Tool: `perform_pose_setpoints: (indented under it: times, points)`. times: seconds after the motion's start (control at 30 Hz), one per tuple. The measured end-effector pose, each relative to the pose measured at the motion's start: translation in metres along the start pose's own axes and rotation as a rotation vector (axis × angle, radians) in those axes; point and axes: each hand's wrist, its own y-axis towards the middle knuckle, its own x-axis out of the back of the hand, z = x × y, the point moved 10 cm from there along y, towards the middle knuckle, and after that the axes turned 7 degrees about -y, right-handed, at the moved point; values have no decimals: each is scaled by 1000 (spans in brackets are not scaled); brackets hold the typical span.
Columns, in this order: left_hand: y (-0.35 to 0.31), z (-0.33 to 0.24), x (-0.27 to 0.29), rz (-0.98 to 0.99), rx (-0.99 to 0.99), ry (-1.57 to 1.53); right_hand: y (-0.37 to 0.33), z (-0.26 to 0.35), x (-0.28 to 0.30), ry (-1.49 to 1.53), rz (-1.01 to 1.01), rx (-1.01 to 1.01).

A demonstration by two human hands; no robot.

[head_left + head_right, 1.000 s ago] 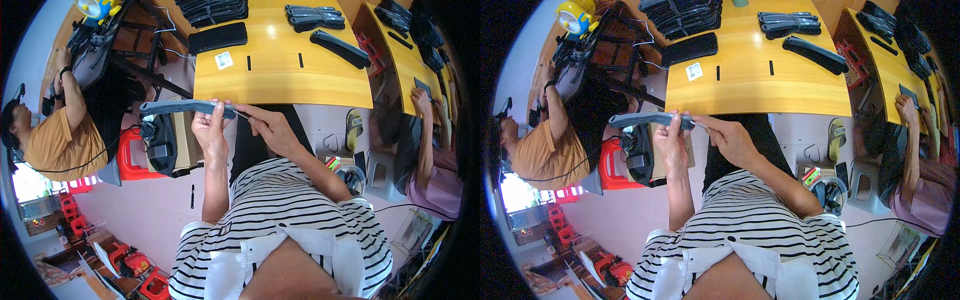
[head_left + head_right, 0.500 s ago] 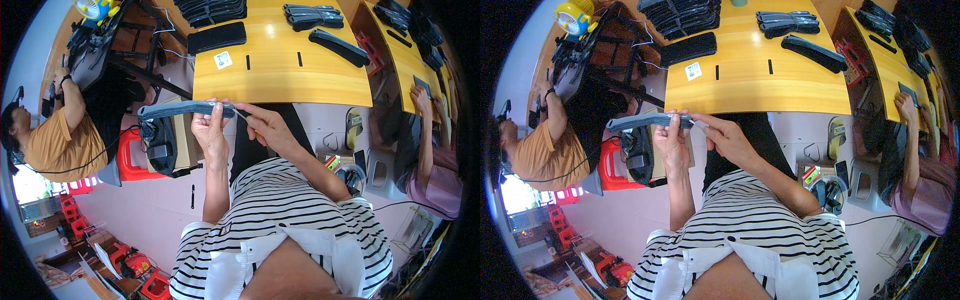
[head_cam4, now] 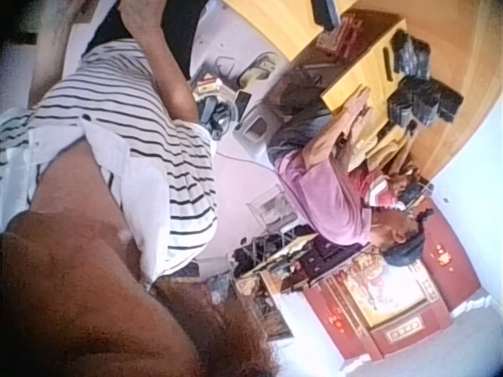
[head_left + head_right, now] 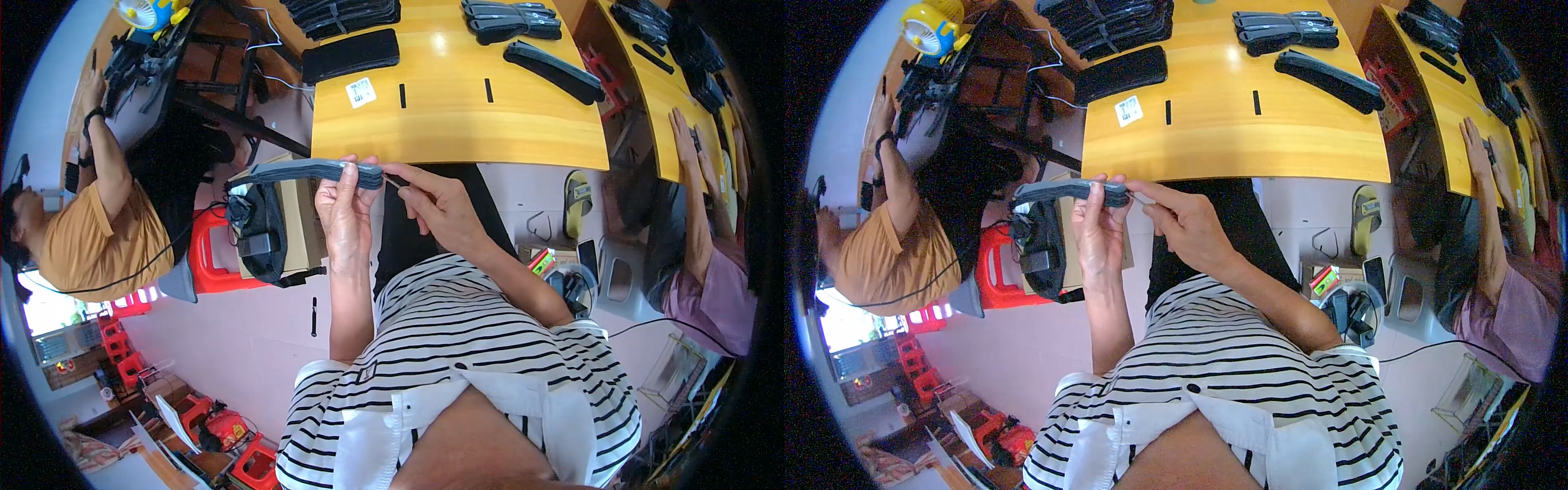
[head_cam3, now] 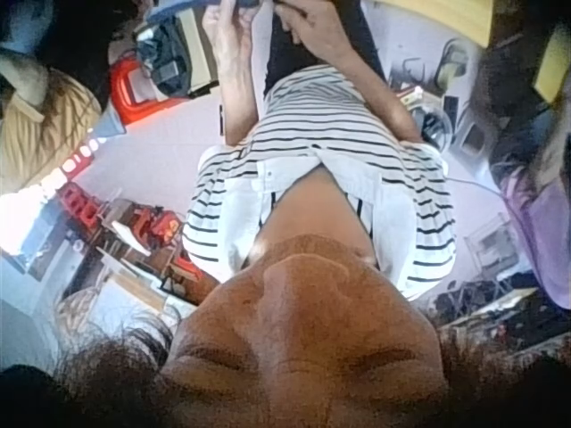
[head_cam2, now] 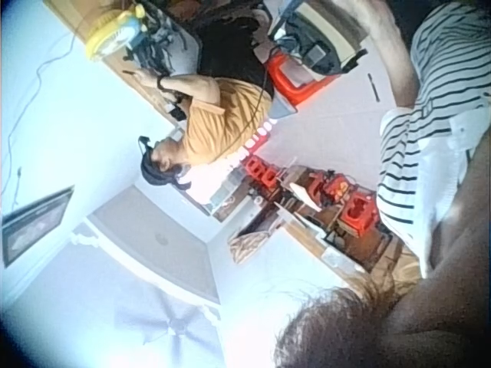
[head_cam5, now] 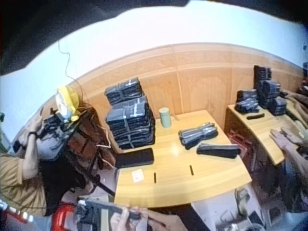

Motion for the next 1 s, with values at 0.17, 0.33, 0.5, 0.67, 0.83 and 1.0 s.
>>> perform_pose_setpoints:
  times: [0.17,0.33,0.5,0.67,0.83,1.0]
  points:
    - [-1,-7,-3,-4,-76,118,3,5,-2,-23,-1,33]
    - [-3,-13,-5,-36,-146,233,4,4,-2,-77,-18,70]
    - [-4,-15,-6,-41,-162,264,4,3,-2,-102,-19,68]
    - [-6,-17,-11,-38,-180,295,4,0,0,-106,-40,54]
    - [-8,-17,-14,-22,-204,305,3,0,1,-116,-40,36]
    - [-7,-16,-15,-19,-220,333,3,-2,2,-103,-52,34]
